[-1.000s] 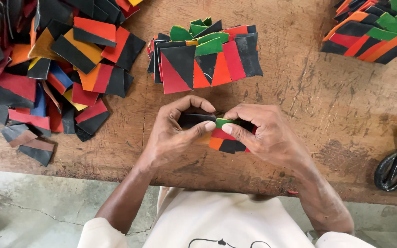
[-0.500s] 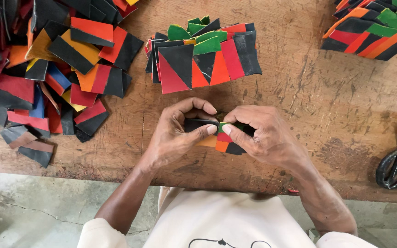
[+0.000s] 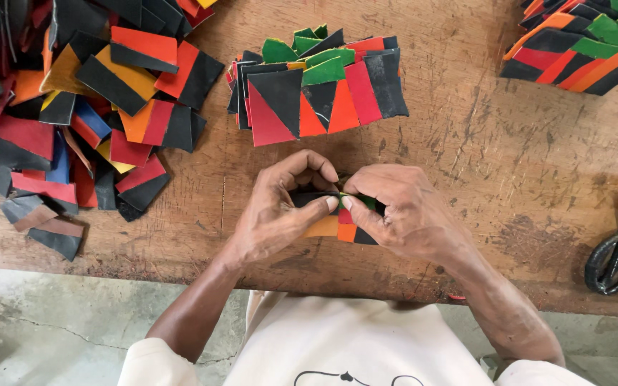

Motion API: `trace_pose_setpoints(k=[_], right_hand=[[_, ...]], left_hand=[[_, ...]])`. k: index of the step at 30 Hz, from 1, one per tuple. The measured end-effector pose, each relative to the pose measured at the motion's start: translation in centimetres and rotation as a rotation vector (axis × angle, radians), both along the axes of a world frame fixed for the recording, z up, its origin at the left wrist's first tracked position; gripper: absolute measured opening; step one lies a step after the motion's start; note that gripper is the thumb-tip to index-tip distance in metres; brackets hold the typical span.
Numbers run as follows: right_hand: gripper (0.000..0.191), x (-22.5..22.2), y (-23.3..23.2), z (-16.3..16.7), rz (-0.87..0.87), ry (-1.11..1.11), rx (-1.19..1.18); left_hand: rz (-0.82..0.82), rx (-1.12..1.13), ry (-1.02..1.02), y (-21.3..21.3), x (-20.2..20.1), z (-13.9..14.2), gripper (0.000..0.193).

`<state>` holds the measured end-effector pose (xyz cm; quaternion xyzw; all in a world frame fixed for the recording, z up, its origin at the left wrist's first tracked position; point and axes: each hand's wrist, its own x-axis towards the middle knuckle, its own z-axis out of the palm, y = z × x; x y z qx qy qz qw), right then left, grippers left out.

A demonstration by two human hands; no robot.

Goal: The person joins small multicolored leather pieces edge to edge by hand, pressing each joined pair together and stacking the assembled patchwork sections on the workbench. They gather loose pieces from piles around the table and build up a large stack of finished patchwork panels.

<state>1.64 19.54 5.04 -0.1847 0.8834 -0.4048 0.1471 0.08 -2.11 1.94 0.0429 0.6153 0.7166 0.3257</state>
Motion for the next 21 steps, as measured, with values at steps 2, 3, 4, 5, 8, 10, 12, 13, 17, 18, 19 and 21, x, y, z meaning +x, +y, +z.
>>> trace_pose_setpoints(k=[2,3,4,5,8,10,12,13,17,18,19,21], right_hand=[[0.012,-0.1,-0.2,0.1,0.017,0.016,0.032],[0.012,-0.2,-0.2,0.2,0.030,0.019,0.055],[0.012,-0.3,-0.2,0.3,0.043,0.024,0.077],[0.011,-0.4,-0.2,0.4,0.054,0.030,0.100],[0.017,-0.3,0.2,0.8,0.041,0.050,-0.015],[0.044,0.3,0.9,0.9,-0.089,0.120,-0.091],[0.062,1.3,1.6,0.0,-0.243,0.041,-0.273],[0.066,2.1,1.8,-0.6,-0.335,-0.077,-0.418],[0.055,5.1,2.6,-4.9,-0.292,-0.737,-0.734],[0.047,6.1,2.5,-5.8,-0.362,-0.724,-0.726],[0.039,6.9,2.4,-6.6,-0.432,-0.709,-0.717],[0.027,7.8,2.5,-7.6,-0.552,-0.660,-0.788]], left_hand=[[-0.020,-0.058,0.055,0.2,-0.1,0.3,0.021],[-0.033,-0.107,0.101,0.2,0.0,0.6,0.021],[-0.047,-0.157,0.148,0.2,0.0,0.8,0.020],[-0.048,-0.144,0.132,0.2,0.0,0.9,0.019],[-0.010,-0.052,0.052,0.0,0.3,0.8,0.017],[0.075,0.081,-0.035,-0.2,0.7,0.3,0.016],[0.148,0.100,0.010,-0.6,1.0,-0.2,0.012],[0.189,0.107,0.032,-0.9,1.2,-0.4,0.010],[0.212,0.133,0.089,-1.1,1.6,-1.0,0.011],[0.203,0.132,0.078,-1.0,1.6,-1.0,0.013],[0.191,0.132,0.069,-0.9,1.5,-0.9,0.016],[0.189,0.135,-0.010,-0.8,1.4,-0.7,0.031]])
